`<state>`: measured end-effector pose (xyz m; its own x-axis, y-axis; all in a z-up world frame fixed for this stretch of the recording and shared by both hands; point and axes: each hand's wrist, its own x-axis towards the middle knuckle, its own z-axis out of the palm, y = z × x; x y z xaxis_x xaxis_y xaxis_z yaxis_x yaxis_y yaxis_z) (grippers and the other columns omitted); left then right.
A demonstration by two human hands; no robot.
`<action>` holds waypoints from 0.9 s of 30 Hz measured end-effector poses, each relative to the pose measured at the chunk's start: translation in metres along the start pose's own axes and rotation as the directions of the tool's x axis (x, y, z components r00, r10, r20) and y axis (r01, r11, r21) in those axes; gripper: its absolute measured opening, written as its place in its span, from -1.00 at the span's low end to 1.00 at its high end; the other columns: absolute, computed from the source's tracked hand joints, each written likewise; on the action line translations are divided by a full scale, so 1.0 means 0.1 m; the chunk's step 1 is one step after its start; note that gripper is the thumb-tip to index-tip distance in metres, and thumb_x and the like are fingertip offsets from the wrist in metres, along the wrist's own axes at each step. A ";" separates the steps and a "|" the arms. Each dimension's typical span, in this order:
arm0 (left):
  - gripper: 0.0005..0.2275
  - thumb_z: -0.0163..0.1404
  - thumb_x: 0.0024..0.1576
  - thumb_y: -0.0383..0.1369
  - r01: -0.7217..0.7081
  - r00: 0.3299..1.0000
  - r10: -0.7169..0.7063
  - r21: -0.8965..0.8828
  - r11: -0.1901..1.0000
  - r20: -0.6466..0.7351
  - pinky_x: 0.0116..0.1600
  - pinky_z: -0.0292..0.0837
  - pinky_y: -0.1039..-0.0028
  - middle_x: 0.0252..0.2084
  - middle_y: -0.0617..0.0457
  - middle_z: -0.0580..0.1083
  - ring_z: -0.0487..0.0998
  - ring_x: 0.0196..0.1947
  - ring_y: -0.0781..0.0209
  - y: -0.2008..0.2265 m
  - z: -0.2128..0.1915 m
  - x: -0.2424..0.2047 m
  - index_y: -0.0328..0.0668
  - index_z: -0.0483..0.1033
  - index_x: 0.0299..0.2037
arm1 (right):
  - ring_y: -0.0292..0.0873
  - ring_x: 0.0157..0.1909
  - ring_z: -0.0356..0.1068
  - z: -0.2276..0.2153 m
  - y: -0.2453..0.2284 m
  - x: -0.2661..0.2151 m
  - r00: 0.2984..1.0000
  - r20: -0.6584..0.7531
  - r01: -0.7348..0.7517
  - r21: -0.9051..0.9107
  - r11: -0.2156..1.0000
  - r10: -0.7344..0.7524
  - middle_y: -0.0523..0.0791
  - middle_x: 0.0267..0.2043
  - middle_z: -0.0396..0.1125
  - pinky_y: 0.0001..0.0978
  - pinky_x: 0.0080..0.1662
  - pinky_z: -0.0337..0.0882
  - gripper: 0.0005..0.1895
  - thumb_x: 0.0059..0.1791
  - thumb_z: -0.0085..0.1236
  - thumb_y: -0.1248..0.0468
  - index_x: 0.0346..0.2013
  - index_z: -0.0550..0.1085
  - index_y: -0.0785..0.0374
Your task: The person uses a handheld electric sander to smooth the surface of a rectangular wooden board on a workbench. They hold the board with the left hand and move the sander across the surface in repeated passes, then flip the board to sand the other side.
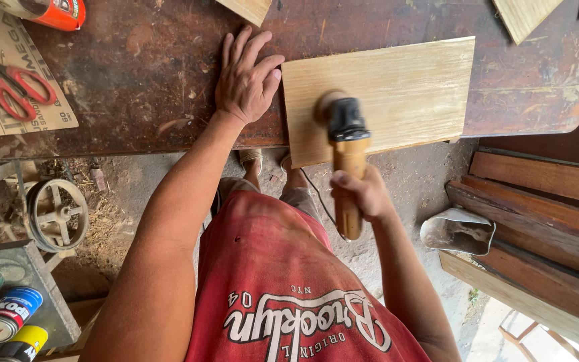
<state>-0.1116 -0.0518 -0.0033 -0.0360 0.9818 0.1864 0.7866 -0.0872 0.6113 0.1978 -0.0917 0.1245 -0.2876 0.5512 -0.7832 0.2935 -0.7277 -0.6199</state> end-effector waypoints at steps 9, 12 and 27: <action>-0.65 -0.17 0.39 -0.13 0.025 0.999 -0.025 -0.017 1.000 0.024 0.53 -0.21 -0.17 0.38 -0.08 0.31 0.14 0.47 -0.26 0.04 -0.03 0.00 -0.11 0.66 0.02 | -0.16 -0.41 0.41 0.10 -0.18 0.20 0.999 -0.052 -0.021 -0.081 0.996 0.017 -0.06 -0.40 0.40 -0.28 -0.32 0.49 -0.65 -0.10 0.28 0.15 -0.19 0.44 0.34; -0.64 -0.16 0.38 -0.09 0.009 1.000 -0.009 0.021 1.000 0.007 0.51 -0.20 -0.18 0.37 -0.12 0.30 0.15 0.44 -0.27 0.04 -0.06 0.04 -0.11 0.66 -0.04 | -0.11 -0.41 0.43 -0.27 -0.28 0.24 0.984 -0.172 -0.044 -0.017 0.999 0.040 -0.06 -0.40 0.40 -0.23 -0.29 0.53 -0.63 -0.08 0.23 0.15 -0.15 0.41 0.36; -0.62 -0.31 0.40 -0.21 0.103 0.994 -0.107 -0.110 0.989 -0.028 0.57 -0.11 -0.09 0.33 -0.02 0.41 0.23 0.46 -0.19 0.02 -0.07 0.05 -0.24 0.57 0.09 | -0.22 -0.43 0.37 0.35 -0.28 0.41 0.994 0.098 0.052 -0.074 0.996 -0.045 -0.12 -0.43 0.37 -0.33 -0.33 0.47 -0.65 -0.11 0.29 0.14 -0.19 0.43 0.29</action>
<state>-0.1145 -0.0484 0.0037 -0.1371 0.9803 0.1420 0.7061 -0.0038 0.7081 0.1453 -0.0627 0.1115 -0.3887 0.5406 -0.7461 0.3448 -0.6655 -0.6619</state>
